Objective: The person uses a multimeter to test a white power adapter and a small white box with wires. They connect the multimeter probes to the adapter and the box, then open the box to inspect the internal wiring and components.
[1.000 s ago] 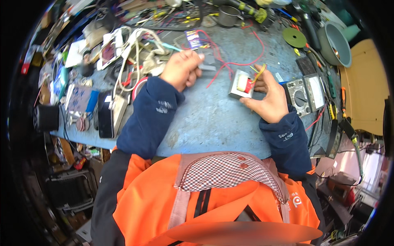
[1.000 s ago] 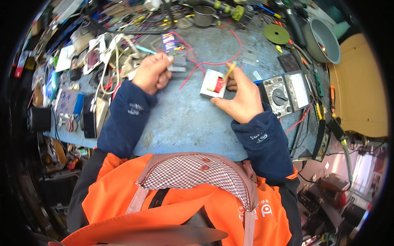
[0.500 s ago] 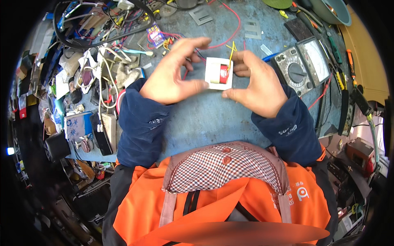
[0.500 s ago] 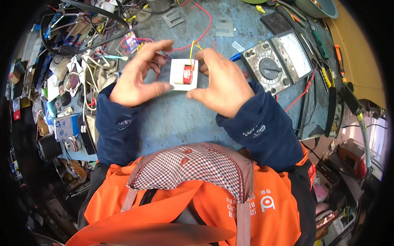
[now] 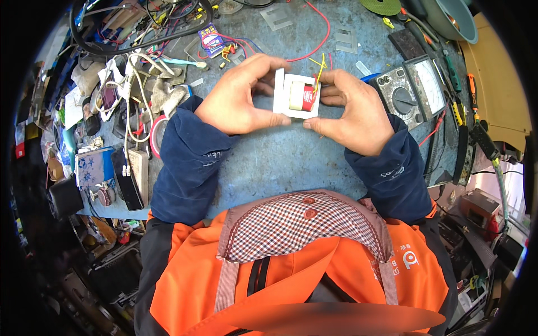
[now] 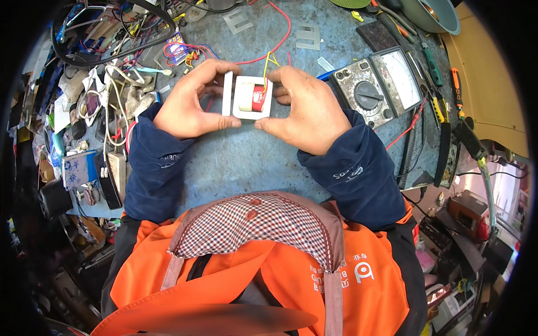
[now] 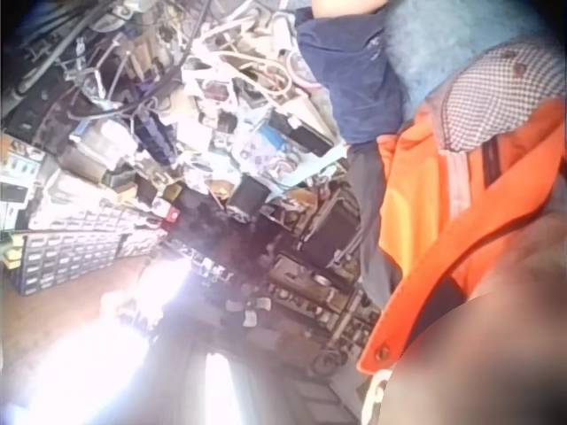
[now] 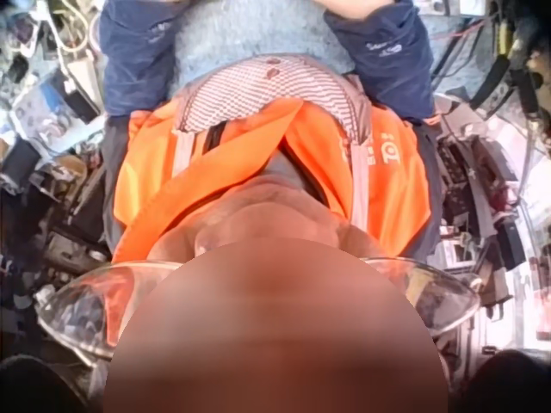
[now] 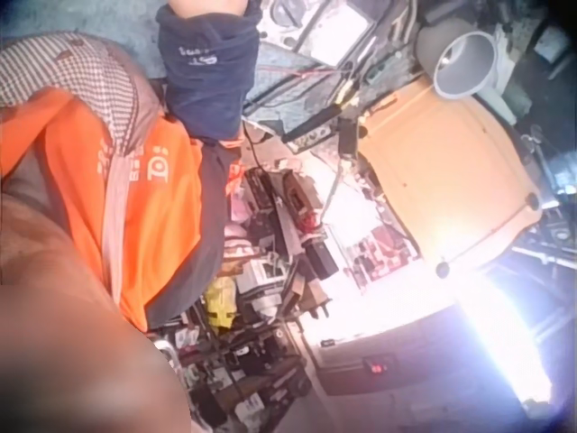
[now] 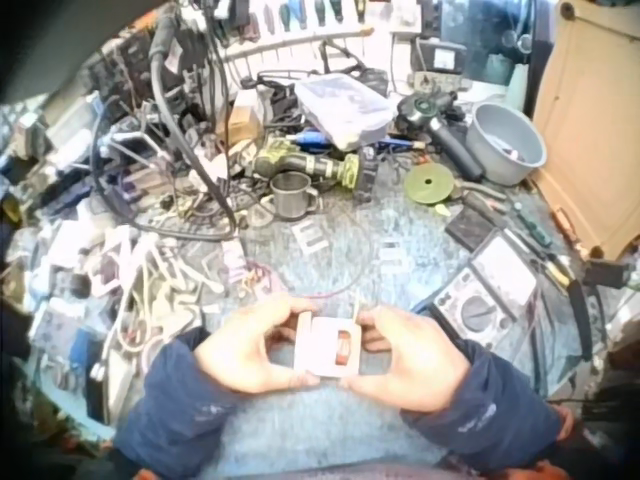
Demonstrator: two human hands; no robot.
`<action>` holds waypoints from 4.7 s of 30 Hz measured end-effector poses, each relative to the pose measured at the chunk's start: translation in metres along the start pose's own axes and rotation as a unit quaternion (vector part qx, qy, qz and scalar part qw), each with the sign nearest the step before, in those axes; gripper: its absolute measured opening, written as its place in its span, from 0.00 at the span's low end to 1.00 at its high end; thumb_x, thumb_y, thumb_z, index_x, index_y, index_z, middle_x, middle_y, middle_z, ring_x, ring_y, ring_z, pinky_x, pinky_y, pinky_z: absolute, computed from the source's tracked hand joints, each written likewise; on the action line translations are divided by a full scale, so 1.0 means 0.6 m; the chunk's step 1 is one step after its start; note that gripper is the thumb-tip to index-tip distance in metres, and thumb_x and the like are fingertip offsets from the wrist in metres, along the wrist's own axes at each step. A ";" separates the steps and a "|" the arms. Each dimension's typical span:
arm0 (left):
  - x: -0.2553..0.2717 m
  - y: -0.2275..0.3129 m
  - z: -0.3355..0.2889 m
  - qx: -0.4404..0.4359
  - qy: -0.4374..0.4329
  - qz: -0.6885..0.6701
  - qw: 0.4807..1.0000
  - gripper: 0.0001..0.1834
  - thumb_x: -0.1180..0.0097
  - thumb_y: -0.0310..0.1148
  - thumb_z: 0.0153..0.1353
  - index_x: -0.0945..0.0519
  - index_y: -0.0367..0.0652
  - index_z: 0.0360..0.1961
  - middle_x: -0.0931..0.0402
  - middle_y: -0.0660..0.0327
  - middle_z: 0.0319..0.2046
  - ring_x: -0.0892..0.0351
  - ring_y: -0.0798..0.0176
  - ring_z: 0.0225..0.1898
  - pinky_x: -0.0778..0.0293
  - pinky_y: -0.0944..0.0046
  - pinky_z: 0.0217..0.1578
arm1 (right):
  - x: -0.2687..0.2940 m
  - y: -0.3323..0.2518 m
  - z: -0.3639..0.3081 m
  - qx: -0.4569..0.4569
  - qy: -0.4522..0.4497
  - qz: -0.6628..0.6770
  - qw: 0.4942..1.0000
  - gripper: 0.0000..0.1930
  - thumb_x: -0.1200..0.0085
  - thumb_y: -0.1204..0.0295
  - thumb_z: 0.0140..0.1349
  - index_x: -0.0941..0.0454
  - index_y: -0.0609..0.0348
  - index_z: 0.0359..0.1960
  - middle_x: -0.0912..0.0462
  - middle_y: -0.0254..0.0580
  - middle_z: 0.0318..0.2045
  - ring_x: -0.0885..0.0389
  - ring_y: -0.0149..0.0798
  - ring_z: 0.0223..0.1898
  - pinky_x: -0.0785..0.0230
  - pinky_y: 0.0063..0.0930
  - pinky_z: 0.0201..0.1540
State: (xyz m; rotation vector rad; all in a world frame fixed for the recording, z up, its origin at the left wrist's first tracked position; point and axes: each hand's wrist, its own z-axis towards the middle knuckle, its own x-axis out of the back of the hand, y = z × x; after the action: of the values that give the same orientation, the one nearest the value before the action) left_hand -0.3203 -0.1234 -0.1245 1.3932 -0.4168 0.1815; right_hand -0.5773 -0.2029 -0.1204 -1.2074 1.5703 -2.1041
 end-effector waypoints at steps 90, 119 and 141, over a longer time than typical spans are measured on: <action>0.012 -0.004 -0.029 -0.030 -0.052 0.038 0.997 0.40 0.16 0.30 0.43 0.17 0.28 0.60 0.13 0.48 0.48 0.09 0.55 0.50 0.15 0.58 0.56 | 0.015 0.017 -0.006 0.125 -0.047 -0.085 0.987 0.28 0.25 0.65 0.46 0.26 0.64 0.46 0.21 0.56 0.37 0.18 0.63 0.39 0.24 0.48 0.41; -0.020 0.013 -0.028 -0.059 -0.038 0.124 0.990 0.38 0.15 0.34 0.43 0.16 0.33 0.56 0.14 0.50 0.46 0.10 0.52 0.45 0.14 0.57 0.48 | 0.016 0.010 -0.012 0.178 -0.055 -0.134 0.973 0.30 0.23 0.66 0.46 0.27 0.64 0.47 0.21 0.56 0.39 0.17 0.64 0.41 0.22 0.50 0.41; 0.007 0.023 -0.035 -0.041 -0.046 0.151 0.987 0.36 0.18 0.31 0.46 0.18 0.32 0.58 0.19 0.49 0.50 0.12 0.51 0.50 0.15 0.57 0.52 | -0.015 0.004 0.003 0.170 -0.028 -0.144 0.974 0.32 0.23 0.63 0.48 0.22 0.68 0.52 0.18 0.56 0.43 0.16 0.60 0.43 0.21 0.49 0.47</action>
State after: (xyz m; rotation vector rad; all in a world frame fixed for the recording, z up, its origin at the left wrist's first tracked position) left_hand -0.3180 -0.1010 -0.1127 1.2554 -0.7053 0.3457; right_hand -0.5710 -0.1993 -0.1267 -1.4170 1.0008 -2.3663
